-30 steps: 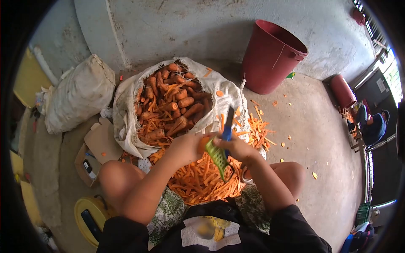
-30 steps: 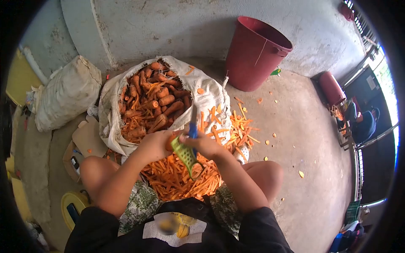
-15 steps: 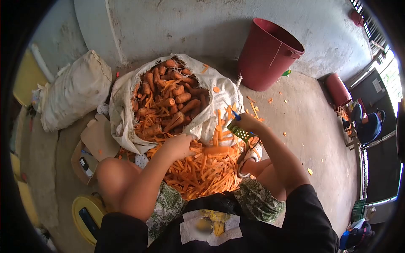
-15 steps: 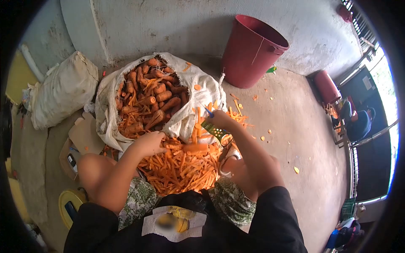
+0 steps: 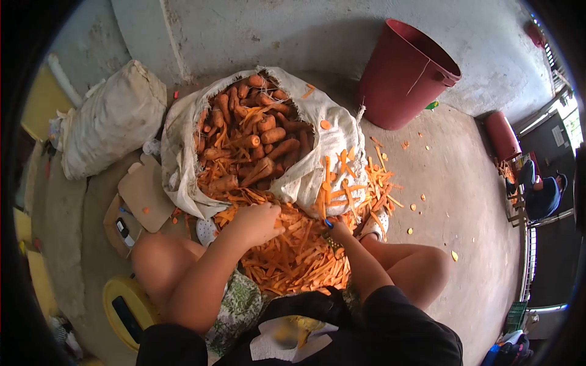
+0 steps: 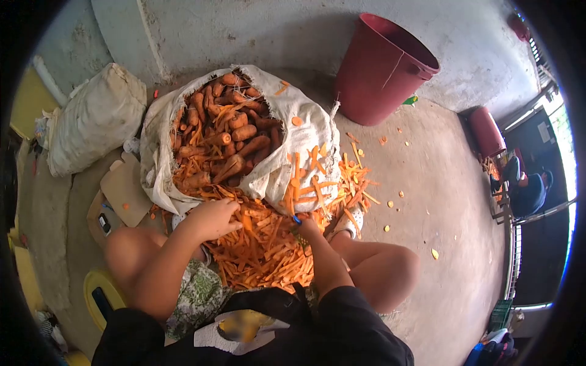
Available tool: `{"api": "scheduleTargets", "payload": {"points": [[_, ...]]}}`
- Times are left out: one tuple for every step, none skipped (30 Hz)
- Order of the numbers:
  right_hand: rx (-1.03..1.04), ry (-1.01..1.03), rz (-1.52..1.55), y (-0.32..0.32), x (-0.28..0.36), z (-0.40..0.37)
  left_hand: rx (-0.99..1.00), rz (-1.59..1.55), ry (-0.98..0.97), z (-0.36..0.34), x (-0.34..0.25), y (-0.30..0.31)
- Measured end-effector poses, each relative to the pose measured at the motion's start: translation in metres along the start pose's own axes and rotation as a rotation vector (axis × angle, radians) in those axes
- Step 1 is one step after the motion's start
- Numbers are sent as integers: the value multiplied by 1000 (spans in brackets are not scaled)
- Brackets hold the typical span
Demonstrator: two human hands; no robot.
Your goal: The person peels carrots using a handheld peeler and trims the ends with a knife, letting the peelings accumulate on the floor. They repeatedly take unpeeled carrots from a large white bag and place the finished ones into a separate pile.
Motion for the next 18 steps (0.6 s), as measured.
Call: {"api": "scheduleTargets", "payload": {"points": [[82, -99, -44, -7, -14, 4, -10, -7, -1, 0, 1, -2], [84, -96, -41, -9, -21, 10, -18, -16, -2, 2, 2, -3], [222, -56, -209, -20, -29, 15, 35, -7, 14, 5, 4, -7], [358, -14, -379, -29, -38, 17, 34, -9, 16, 7, 5, -9], [395, 1, -439, -33, -47, 19, 47, -11, 17, 9, 6, -12], [395, 12, -448, -30, -45, 18, 55, -15, 23, 12, 8, -14], [353, 24, -416, -24, -39, 17, 138, -6, 58, 14, 12, -21], [310, 33, -382, -17, -34, 17, 126, -10, 66, 17, 15, -23], [305, 39, -389, -7, -22, 12, 135, 1, 45, 19, 17, -28], [327, 71, -362, 3, -7, 3, 144, 14, 16, 22, 16, -29], [348, 96, -337, 9, -1, -2, 155, 5, 28, 21, 12, -22], [385, 52, -260, -19, -29, 11, 148, 0, 11, 23, 10, -22], [396, 35, -238, -23, -35, 8, 101, -19, -3, 24, 9, -21], [406, 22, -217, -27, -36, 6, 52, -38, -13, 25, 8, -17], [479, 142, -427, -40, -39, 4, 66, -29, -1, 21, 2, -8], [546, 264, -636, -41, -28, 1, 51, -27, -6, 24, 1, -5], [472, 75, -346, -28, -26, -5, 94, -8, 1, 24, 1, -8], [461, -84, -182, -23, -27, -12, 140, 11, 11, 23, 2, -10]]}}
Point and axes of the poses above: each hand's wrist, its own z-axis towards the middle knuckle, its own y-axis out of the back of the hand, x = y × z, the point moved 6 cm from there along z, towards the middle knuckle, and after that the axes turned 5 degrees about -x, right-handed, at the moved point
